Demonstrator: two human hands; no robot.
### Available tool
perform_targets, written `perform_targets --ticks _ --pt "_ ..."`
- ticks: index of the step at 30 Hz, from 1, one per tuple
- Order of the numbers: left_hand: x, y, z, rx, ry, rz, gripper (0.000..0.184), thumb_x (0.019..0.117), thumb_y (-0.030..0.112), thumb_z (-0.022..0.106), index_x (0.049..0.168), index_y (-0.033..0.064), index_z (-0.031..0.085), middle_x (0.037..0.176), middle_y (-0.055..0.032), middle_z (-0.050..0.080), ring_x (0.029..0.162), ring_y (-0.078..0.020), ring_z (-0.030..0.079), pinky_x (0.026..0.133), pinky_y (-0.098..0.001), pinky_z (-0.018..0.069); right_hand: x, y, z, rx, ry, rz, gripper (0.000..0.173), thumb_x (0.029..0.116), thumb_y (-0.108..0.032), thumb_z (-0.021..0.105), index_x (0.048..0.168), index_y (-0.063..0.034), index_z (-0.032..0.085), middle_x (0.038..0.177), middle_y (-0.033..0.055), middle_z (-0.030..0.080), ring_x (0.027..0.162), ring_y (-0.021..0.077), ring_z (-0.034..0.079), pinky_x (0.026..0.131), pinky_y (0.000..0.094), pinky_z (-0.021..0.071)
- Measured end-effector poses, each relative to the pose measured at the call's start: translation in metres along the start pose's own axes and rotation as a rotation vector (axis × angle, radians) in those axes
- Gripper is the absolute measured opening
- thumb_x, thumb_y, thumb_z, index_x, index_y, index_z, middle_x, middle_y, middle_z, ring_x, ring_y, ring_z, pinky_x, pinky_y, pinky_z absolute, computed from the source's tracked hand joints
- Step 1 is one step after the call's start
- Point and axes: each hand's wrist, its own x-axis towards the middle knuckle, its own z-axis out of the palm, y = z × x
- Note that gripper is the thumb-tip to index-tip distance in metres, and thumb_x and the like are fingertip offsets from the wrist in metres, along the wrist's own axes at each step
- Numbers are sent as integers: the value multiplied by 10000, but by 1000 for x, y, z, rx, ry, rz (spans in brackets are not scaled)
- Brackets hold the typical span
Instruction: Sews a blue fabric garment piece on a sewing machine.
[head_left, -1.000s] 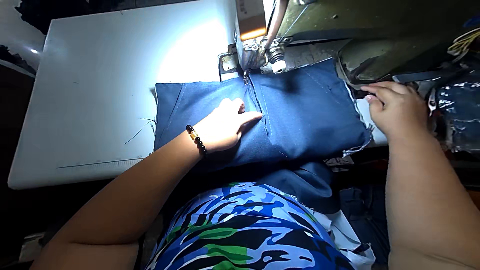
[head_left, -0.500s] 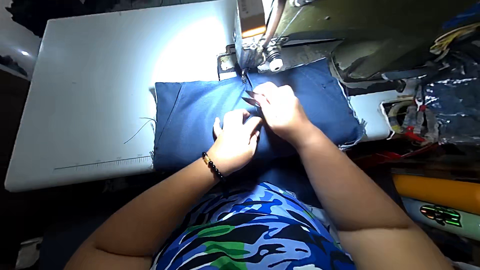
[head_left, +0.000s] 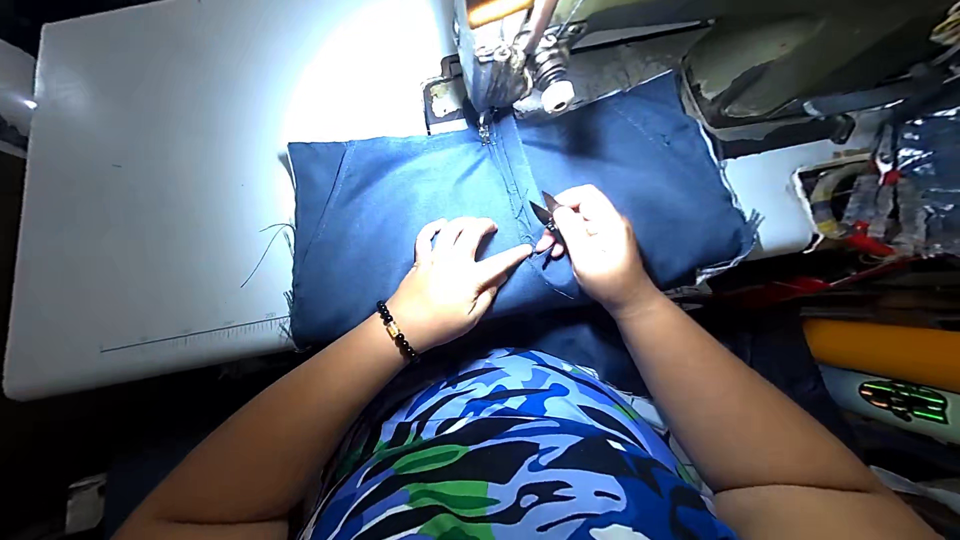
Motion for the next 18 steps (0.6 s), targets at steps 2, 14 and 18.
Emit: perform_targets --ticks 2,14,18 --pt "-1 1 3 -9 20 38 459 1026 310 413 1438 377 603 1440 -166 561 1409 -357 454 1137 -646 283 1 -4 -3 -27 -33 55 173 1067 -124 451 1068 -57 611 719 -57 639 590 -23 606 554 154 517" --pt "-9 27 14 48 76 126 410 994 171 513 1380 179 653 1363 -119 629 1328 -298 556 1130 -614 343 5 -32 -19 -255 -253 367 206 1082 -180 484 1082 -101 675 690 -30 702 497 28 619 478 218 532" --pt "-4 29 13 18 67 177 394 952 103 542 1306 162 705 1305 -172 651 1244 -328 605 1057 -506 461 4 -28 -21 -672 -328 -10 224 1021 -89 507 1075 -38 718 887 143 657 765 305 688 629 481 555"
